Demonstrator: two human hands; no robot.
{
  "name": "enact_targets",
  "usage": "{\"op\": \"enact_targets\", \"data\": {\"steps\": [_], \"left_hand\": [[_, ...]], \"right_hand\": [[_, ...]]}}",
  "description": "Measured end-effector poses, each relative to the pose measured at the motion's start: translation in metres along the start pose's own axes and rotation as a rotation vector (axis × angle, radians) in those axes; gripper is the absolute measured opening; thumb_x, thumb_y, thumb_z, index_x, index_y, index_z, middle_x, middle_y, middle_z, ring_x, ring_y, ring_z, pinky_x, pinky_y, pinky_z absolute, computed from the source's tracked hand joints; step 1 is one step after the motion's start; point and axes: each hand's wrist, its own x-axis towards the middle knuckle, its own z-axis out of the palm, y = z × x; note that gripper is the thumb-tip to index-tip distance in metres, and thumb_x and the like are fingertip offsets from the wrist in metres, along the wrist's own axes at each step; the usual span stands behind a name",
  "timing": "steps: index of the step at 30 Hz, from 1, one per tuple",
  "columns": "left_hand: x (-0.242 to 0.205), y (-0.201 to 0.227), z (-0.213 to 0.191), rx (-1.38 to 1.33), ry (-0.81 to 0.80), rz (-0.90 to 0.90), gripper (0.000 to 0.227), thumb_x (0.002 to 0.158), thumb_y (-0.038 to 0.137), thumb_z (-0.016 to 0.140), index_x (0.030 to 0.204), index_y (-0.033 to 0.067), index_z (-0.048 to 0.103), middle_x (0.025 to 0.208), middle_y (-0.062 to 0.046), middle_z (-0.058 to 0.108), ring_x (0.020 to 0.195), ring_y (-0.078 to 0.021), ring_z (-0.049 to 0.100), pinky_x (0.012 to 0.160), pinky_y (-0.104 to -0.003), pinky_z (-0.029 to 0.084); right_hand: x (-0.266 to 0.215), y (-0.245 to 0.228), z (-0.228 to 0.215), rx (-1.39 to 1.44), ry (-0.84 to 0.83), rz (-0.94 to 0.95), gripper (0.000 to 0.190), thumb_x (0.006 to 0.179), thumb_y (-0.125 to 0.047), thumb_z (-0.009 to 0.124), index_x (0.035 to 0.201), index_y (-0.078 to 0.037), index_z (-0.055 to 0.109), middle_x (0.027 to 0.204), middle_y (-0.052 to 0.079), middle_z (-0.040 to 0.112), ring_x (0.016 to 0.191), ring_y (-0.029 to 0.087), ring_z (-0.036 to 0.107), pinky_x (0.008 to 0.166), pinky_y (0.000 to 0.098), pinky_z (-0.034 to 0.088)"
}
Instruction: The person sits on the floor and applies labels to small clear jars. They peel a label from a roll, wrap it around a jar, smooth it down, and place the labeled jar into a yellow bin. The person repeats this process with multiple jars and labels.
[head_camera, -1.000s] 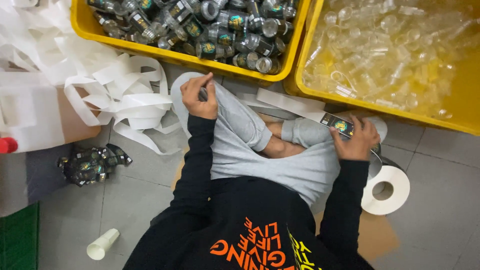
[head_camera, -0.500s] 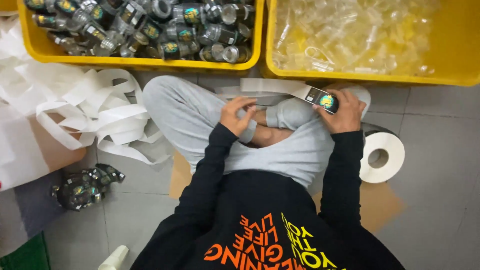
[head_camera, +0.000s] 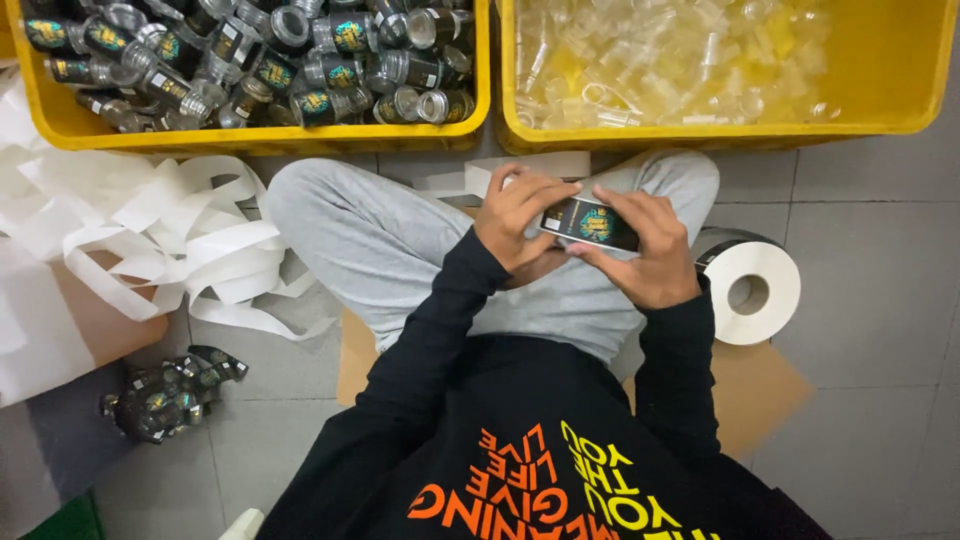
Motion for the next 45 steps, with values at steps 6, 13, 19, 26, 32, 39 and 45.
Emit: {"op": "enact_targets", "data": {"steps": [6, 13, 19, 26, 32, 39, 45], "left_hand": [[0.023, 0.007, -0.049, -0.116, 0.181, 0.002, 0.041, 0.093, 0.022, 0.049, 0.125, 0.0134, 0.074, 0.116, -0.003, 0.077, 0.105, -0.0218, 0.074, 0.110, -0.047, 0.039], [0.035, 0.019, -0.106, 0.075, 0.249, -0.181, 0.043, 0.080, -0.005, 0.067, 0.119, 0.0132, 0.074, 0.116, -0.003, 0.079, 0.105, -0.0174, 0.074, 0.114, -0.042, 0.040], [0.024, 0.004, -0.120, 0.073, 0.412, -0.212, 0.042, 0.082, -0.009, 0.069, 0.119, 0.0110, 0.074, 0.122, -0.004, 0.076, 0.114, -0.0155, 0.070, 0.116, -0.039, 0.039], [0.022, 0.012, -0.115, 0.157, 0.452, -0.229, 0.042, 0.080, -0.004, 0.073, 0.120, 0.0101, 0.075, 0.128, -0.006, 0.073, 0.121, -0.0189, 0.068, 0.114, -0.036, 0.039], [0.028, 0.038, -0.099, 0.265, 0.448, -0.307, 0.046, 0.073, -0.005, 0.074, 0.115, 0.0135, 0.078, 0.120, -0.007, 0.057, 0.106, -0.0238, 0.051, 0.096, -0.036, 0.044], [0.021, 0.050, -0.076, 0.322, 0.330, -0.252, 0.050, 0.074, 0.001, 0.073, 0.122, 0.0129, 0.075, 0.100, -0.007, 0.055, 0.089, -0.0237, 0.047, 0.096, -0.040, 0.031], [0.030, 0.056, -0.065, 0.182, 0.563, -0.069, 0.036, 0.087, 0.006, 0.073, 0.122, 0.0125, 0.076, 0.083, 0.001, 0.061, 0.073, -0.0195, 0.057, 0.092, -0.037, 0.034]], "right_hand": [[-0.010, 0.016, -0.001, 0.223, -0.031, 0.020, 0.075, 0.073, -0.025, 0.098, 0.136, 0.000, 0.067, 0.097, 0.014, 0.073, 0.080, 0.025, 0.066, 0.076, 0.0376, 0.053], [-0.031, 0.024, -0.029, 0.308, -0.240, 0.348, 0.052, 0.069, -0.013, 0.090, 0.116, 0.002, 0.073, 0.102, 0.010, 0.073, 0.086, 0.019, 0.059, 0.084, 0.0305, 0.049], [-0.057, 0.045, -0.065, 0.238, -0.264, 0.478, 0.024, 0.088, -0.013, 0.077, 0.109, -0.001, 0.075, 0.097, 0.009, 0.074, 0.086, 0.019, 0.064, 0.086, 0.0315, 0.050], [-0.072, 0.047, -0.100, 0.342, -0.200, 0.497, 0.016, 0.092, -0.009, 0.072, 0.105, 0.000, 0.069, 0.102, 0.011, 0.070, 0.095, 0.021, 0.064, 0.093, 0.0335, 0.054], [-0.091, 0.059, -0.104, 0.498, 0.004, 0.346, 0.008, 0.095, -0.009, 0.068, 0.101, -0.007, 0.063, 0.100, 0.003, 0.064, 0.089, 0.012, 0.058, 0.089, 0.0247, 0.050], [-0.087, 0.049, -0.082, 0.503, 0.206, 0.374, 0.012, 0.093, 0.001, 0.068, 0.105, -0.002, 0.065, 0.101, 0.002, 0.062, 0.085, 0.010, 0.054, 0.084, 0.0198, 0.045], [-0.069, 0.028, -0.072, 0.167, 0.165, 0.309, 0.026, 0.093, -0.006, 0.080, 0.118, -0.007, 0.077, 0.086, 0.010, 0.071, 0.087, 0.015, 0.062, 0.089, 0.0371, 0.050]]}}
